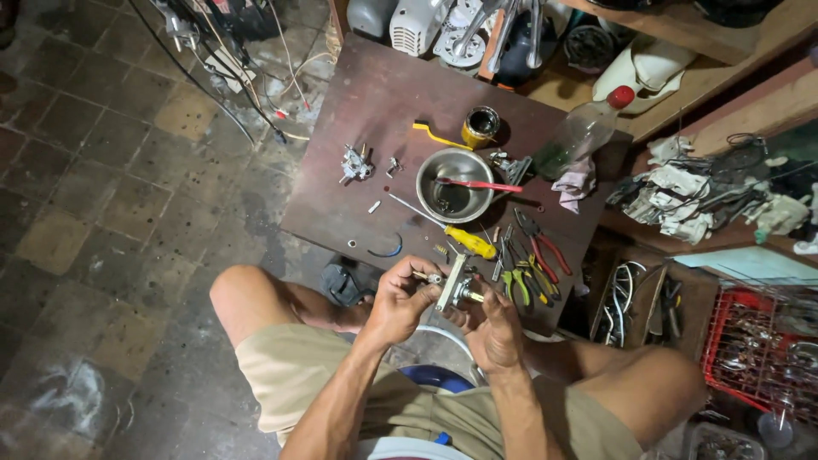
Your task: Repairing and adjusting small mechanical components using pliers and a screwdriver on a workbench.
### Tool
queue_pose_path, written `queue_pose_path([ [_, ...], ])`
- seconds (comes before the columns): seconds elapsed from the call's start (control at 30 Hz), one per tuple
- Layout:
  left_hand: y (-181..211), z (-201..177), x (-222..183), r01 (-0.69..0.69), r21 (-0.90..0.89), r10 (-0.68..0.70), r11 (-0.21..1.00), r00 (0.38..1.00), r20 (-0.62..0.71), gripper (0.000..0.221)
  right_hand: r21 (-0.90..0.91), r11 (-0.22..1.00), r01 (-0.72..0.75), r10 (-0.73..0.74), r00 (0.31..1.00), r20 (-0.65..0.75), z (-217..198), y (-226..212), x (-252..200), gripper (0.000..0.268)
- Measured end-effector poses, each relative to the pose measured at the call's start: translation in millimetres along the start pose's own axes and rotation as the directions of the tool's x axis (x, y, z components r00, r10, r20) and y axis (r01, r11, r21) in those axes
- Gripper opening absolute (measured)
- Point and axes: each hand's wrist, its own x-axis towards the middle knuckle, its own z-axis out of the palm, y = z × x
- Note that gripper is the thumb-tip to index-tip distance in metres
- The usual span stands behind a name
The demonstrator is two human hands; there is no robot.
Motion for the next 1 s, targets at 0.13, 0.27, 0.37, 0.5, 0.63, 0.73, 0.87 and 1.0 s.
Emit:
queue_pose_path([
  [0.13, 0, -4, 2, -0.01, -0.006, 0.01, 1.0, 1.0, 0.007, 0.02, -0.061, 0.998, 0.014, -0.016, 1.0, -0.026, -29, 15, 8, 0.043],
  [0.27, -7, -8, 4, -0.025, -0.001, 0.025, 1.0, 1.0, 0.015, 0.021, 0.009, 1.0, 0.03, -0.029, 0.999, -0.035, -18, 14, 8, 0.039],
  [0.37, -8, -7, 6, -0.033, 0.0, 0.033, 0.999, 0.999, 0.024, 0.022, 0.04, 0.997, 0.059, -0.057, 0.997, -0.055, -30, 25, 13, 0.038],
  [0.5, -8, -7, 5, -0.026, 0.02, 0.025, 0.999, 0.999, 0.036, 0.019, 0.042, 0.997, 0.057, -0.053, 0.995, -0.089, -53, 41, 15, 0.038],
  [0.63, -7, -11, 7, -0.032, 0.026, 0.032, 0.999, 0.999, 0.022, 0.021, 0.036, 0.999, 0.038, -0.036, 0.999, -0.04, -44, 37, 18, 0.048],
  [0.73, -12, -15, 4, -0.036, 0.043, 0.036, 0.998, 0.999, 0.007, 0.019, 0.001, 0.998, 0.062, -0.061, 0.996, -0.067, -21, 29, 12, 0.038],
  [0.87, -7, -17, 2, -0.021, 0.034, 0.022, 0.999, 1.0, -0.003, 0.02, 0.03, 0.998, 0.05, -0.048, 0.996, -0.079, -28, 37, 12, 0.036],
  [1.0, -3, -16, -1, -0.028, 0.027, 0.028, 0.999, 1.0, -0.014, 0.019, -0.021, 0.999, 0.047, -0.049, 0.995, -0.082, -38, 39, 13, 0.039],
])
